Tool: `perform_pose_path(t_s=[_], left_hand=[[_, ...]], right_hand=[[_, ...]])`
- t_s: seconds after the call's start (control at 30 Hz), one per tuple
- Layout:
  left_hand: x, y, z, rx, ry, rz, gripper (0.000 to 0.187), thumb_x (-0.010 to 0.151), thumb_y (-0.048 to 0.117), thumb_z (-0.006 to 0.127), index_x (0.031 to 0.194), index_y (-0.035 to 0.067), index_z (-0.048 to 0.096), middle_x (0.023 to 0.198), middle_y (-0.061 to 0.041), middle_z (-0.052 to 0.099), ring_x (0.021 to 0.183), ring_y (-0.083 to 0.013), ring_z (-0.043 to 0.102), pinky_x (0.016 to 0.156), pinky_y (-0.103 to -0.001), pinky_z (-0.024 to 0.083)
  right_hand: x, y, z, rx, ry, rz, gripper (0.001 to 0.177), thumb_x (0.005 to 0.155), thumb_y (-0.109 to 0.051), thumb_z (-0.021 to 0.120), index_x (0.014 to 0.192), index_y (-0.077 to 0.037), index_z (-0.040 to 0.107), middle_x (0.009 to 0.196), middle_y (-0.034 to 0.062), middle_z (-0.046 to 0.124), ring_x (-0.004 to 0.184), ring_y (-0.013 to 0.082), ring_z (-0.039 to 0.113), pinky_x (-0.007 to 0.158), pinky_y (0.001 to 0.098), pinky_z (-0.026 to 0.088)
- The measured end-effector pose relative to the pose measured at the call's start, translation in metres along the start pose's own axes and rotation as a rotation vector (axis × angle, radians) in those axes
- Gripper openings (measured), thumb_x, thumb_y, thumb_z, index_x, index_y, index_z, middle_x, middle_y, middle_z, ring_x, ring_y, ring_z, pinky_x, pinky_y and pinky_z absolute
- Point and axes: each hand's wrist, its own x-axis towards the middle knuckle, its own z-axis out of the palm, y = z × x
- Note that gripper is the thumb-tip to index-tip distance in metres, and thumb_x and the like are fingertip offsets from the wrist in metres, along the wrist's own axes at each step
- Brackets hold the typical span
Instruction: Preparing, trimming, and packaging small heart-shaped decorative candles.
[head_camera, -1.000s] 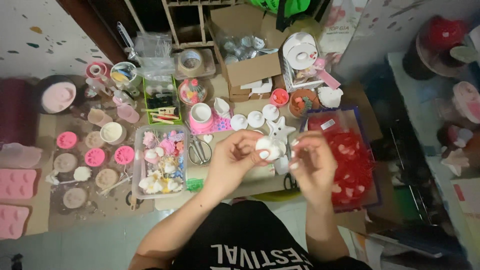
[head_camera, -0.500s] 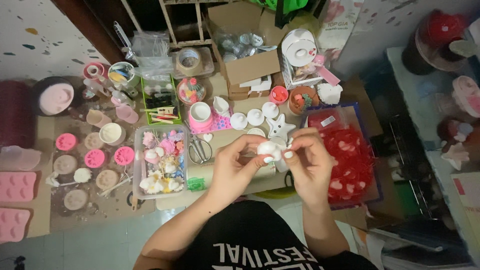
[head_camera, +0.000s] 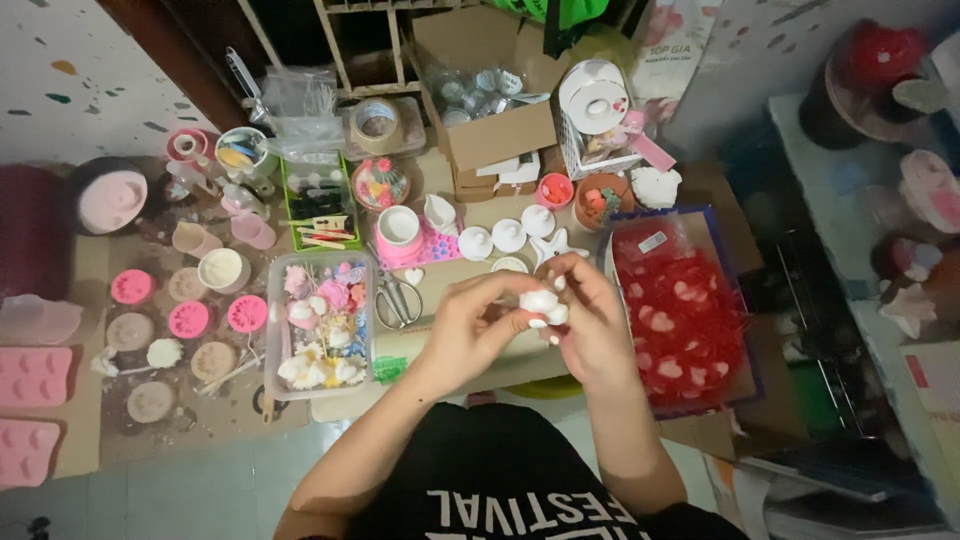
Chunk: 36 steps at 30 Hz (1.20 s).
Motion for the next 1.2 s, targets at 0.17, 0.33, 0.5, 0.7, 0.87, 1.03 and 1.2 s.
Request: perform_pose_path(t_s=[0.17, 0.33, 0.5, 0.7, 0.87, 1.03, 1.2], left_hand=[[0.000, 0.001, 0.005, 0.099, 0.009, 0.058, 0.023, 0.096, 0.004, 0.072, 0.118, 0.004, 0.067, 0.120, -0.010, 0.061, 0.107, -0.0187, 0.070, 0.078, -0.029, 0.064], [0.000, 0.001, 0.005, 0.116, -0.010, 0.136, 0.030, 0.097, 0.005, 0.072, 0.124, 0.005, 0.059, 0.134, -0.013, 0.052, 0.118, -0.0222, 0.065, 0.080, -0.030, 0.067], [0.000, 0.000, 0.002, 0.057, -0.058, 0.084, 0.049, 0.097, 0.006, 0.072, 0.137, 0.006, 0.043, 0.128, -0.013, 0.060, 0.111, -0.0216, 0.070, 0.082, -0.032, 0.066], [0.002, 0.006, 0.003, 0.017, -0.136, 0.029, 0.052, 0.097, 0.006, 0.071, 0.140, 0.006, 0.041, 0.114, -0.011, 0.076, 0.098, -0.0190, 0.077, 0.082, -0.032, 0.065], [0.009, 0.020, -0.007, -0.036, -0.129, -0.124, 0.063, 0.089, 0.008, 0.079, 0.139, 0.008, 0.042, 0.101, -0.011, 0.078, 0.088, -0.0175, 0.078, 0.077, -0.032, 0.065], [0.017, 0.022, -0.016, 0.235, -0.201, 0.013, 0.064, 0.091, 0.008, 0.079, 0.142, 0.010, 0.041, 0.102, -0.009, 0.080, 0.093, -0.0207, 0.080, 0.082, -0.033, 0.065], [0.027, 0.038, -0.011, 0.295, -0.208, 0.042, 0.070, 0.090, 0.006, 0.079, 0.148, 0.013, 0.040, 0.104, -0.010, 0.078, 0.098, -0.0238, 0.079, 0.083, -0.034, 0.064]], right_hand=[[-0.001, 0.001, -0.011, 0.281, -0.140, 0.243, 0.010, 0.108, -0.010, 0.057, 0.116, -0.003, 0.057, 0.101, 0.0028, 0.060, 0.074, 0.0066, 0.056, 0.051, 0.0193, 0.038], [-0.003, 0.006, -0.015, 0.313, -0.100, 0.387, 0.025, 0.094, -0.006, 0.057, 0.119, -0.008, 0.057, 0.102, 0.0021, 0.064, 0.072, 0.0062, 0.057, 0.048, 0.0189, 0.038], [-0.010, 0.017, -0.027, 0.418, -0.190, 0.413, 0.022, 0.099, -0.009, 0.059, 0.121, -0.007, 0.057, 0.101, 0.0018, 0.062, 0.075, 0.0062, 0.058, 0.049, 0.0175, 0.036], [-0.016, 0.040, -0.021, 0.978, -0.252, 0.752, 0.023, 0.109, -0.023, 0.050, 0.118, -0.005, 0.060, 0.096, 0.0003, 0.063, 0.069, 0.0027, 0.056, 0.050, 0.0186, 0.037], [-0.014, 0.025, -0.003, 0.669, 0.053, 0.569, 0.027, 0.094, -0.041, 0.055, 0.102, -0.016, 0.063, 0.086, -0.0008, 0.066, 0.070, 0.0128, 0.063, 0.049, 0.0282, 0.045], [-0.026, -0.035, -0.006, -0.168, -0.148, -0.155, 0.033, 0.093, -0.021, 0.066, 0.121, -0.004, 0.061, 0.111, 0.0045, 0.063, 0.097, 0.0115, 0.064, 0.074, 0.0256, 0.052], [-0.025, -0.034, -0.004, -0.564, -0.188, -0.229, 0.023, 0.093, -0.001, 0.074, 0.115, -0.001, 0.065, 0.112, 0.0066, 0.063, 0.095, 0.0108, 0.066, 0.070, 0.0251, 0.056]])
